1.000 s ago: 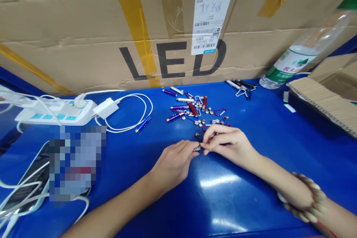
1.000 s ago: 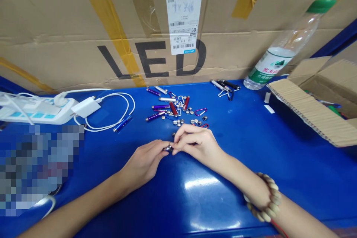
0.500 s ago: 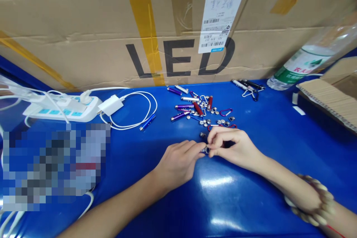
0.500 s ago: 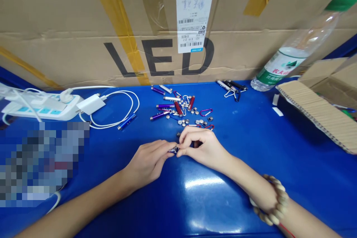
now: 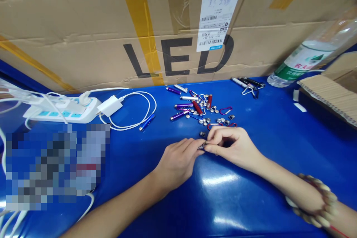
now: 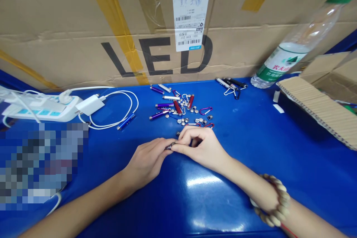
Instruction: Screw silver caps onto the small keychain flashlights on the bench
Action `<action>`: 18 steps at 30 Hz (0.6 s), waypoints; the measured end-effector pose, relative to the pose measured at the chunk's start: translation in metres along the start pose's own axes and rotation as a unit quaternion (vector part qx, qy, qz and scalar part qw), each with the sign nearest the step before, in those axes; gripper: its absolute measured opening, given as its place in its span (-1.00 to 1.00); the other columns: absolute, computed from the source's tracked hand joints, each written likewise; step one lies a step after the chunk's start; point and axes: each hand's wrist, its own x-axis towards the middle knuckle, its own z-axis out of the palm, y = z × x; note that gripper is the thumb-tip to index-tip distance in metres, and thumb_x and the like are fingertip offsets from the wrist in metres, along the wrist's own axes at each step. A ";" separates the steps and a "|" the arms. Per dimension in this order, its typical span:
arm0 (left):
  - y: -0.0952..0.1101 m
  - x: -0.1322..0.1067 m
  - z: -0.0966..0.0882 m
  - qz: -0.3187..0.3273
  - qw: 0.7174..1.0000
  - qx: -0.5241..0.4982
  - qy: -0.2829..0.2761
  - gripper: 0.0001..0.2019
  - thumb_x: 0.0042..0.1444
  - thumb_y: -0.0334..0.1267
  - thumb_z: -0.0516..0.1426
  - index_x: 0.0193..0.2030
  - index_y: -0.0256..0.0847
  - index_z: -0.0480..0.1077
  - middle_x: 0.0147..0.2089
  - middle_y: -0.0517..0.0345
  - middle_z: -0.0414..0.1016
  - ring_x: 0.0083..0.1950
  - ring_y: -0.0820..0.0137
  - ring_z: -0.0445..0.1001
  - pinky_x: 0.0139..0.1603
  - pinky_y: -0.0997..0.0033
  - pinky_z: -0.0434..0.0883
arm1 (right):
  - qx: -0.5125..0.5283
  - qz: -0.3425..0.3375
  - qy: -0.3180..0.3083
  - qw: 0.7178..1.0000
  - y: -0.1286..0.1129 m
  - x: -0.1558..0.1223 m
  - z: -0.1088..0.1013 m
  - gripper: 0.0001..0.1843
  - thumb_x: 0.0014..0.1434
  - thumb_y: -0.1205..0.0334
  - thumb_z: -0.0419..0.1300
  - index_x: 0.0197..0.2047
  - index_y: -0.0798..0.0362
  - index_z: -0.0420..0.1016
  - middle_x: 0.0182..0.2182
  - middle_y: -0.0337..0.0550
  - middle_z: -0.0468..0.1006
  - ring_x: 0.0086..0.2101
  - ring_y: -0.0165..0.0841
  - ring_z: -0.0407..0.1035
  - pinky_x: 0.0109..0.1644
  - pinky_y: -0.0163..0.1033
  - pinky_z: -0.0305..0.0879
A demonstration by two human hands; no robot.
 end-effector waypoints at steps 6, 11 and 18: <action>0.000 0.000 0.001 -0.009 1.000 0.014 -0.009 -0.77 0.24 -0.30 -0.14 -0.08 -0.30 0.25 -0.32 0.11 0.44 -0.32 0.41 0.41 -0.31 0.44 0.40 | 0.013 0.017 -0.001 1.000 -0.001 0.000 0.001 -0.68 -0.04 0.17 0.25 -0.67 0.14 0.27 -0.58 -0.21 0.37 -0.61 -0.55 0.23 -0.65 -0.45 0.12; 0.001 0.001 0.002 -0.016 0.999 0.023 -0.019 -0.77 0.24 -0.29 -0.13 -0.05 -0.28 0.24 -0.30 0.14 0.45 -0.31 0.41 0.42 -0.30 0.42 0.40 | -0.060 -0.034 -0.014 0.998 0.000 -0.002 -0.004 -0.74 0.01 0.20 0.22 -0.61 0.12 0.32 -0.58 -0.22 0.39 -0.58 -0.53 0.25 -0.58 -0.43 0.18; 0.005 0.000 -0.003 -0.034 0.999 -0.004 -0.028 -0.76 0.25 -0.28 -0.16 -0.03 -0.22 0.22 -0.29 0.15 0.47 -0.30 0.40 0.43 -0.31 0.44 0.38 | -0.132 -0.153 -0.011 0.979 -0.001 -0.009 -0.003 -0.86 0.07 0.31 0.18 -0.49 0.09 0.32 -0.51 -0.20 0.43 -0.52 -0.49 0.32 -0.47 -0.41 0.28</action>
